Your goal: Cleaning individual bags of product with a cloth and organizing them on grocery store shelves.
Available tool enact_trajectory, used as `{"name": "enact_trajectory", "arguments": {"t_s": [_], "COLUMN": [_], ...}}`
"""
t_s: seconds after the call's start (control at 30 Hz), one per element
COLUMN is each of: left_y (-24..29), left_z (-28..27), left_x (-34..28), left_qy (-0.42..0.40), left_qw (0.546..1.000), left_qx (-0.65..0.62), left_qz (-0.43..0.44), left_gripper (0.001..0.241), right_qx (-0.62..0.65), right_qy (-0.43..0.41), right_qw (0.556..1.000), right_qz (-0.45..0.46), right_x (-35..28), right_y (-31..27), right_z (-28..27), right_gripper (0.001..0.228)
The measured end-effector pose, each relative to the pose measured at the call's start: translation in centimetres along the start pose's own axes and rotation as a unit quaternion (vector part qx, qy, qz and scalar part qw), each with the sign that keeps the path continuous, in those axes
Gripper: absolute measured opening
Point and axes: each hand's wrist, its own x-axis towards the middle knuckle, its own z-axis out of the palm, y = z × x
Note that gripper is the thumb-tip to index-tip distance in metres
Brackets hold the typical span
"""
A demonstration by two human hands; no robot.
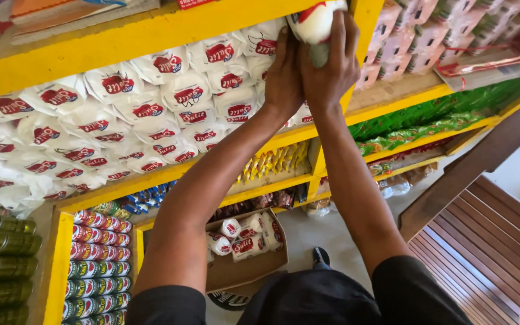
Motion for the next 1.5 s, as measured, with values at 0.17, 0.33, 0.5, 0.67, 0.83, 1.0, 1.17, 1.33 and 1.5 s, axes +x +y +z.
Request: {"name": "enact_trajectory", "arguments": {"t_s": [0.17, 0.33, 0.5, 0.67, 0.83, 1.0, 1.17, 1.33, 1.5], "left_y": [0.6, -0.4, 0.1, -0.1, -1.0, -1.0, -0.6, -1.0, -1.0], "left_z": [1.1, -1.0, -0.5, -0.1, -0.8, -2.1, -1.5, -3.7, -9.1], "left_x": [-0.1, 0.3, -0.6, -0.8, -0.2, 0.1, 0.4, 0.5, -0.3], "left_qy": [0.01, 0.11, 0.024, 0.054, 0.046, 0.032, 0.059, 0.042, -0.056], "left_qw": [0.996, 0.988, 1.0, 0.988, 0.997, 0.997, 0.994, 0.994, 0.992], "left_qx": [-0.082, -0.099, -0.011, -0.138, -0.067, -0.058, -0.084, -0.1, -0.114], "left_qz": [-0.034, -0.037, -0.007, -0.032, 0.001, 0.029, 0.018, 0.007, 0.014], "left_gripper": [0.056, 0.034, 0.056, 0.045, 0.043, 0.038, 0.041, 0.038, 0.055], "right_qx": [-0.058, -0.056, -0.092, -0.1, -0.112, -0.109, -0.061, 0.018, 0.12], "right_qy": [-0.042, -0.123, -0.166, -0.213, -0.225, -0.261, -0.321, -0.326, -0.283], "right_qw": [0.997, 0.989, 0.963, 0.941, 0.932, 0.923, 0.905, 0.921, 0.944], "right_qz": [-0.003, -0.064, -0.191, -0.243, -0.262, -0.261, -0.271, -0.214, -0.119], "right_x": [0.2, -2.2, -1.2, 2.2, 3.9, 5.8, 6.3, 7.2, 3.2], "right_y": [0.9, 1.4, 1.4, -0.5, 0.6, 0.9, 3.3, 0.5, 2.0], "right_z": [0.0, -4.3, -4.4, -4.3, -2.7, -2.1, -0.8, -5.8, -7.4], "right_gripper": [0.074, 0.079, 0.064, 0.042, 0.046, 0.049, 0.049, 0.068, 0.077]}}
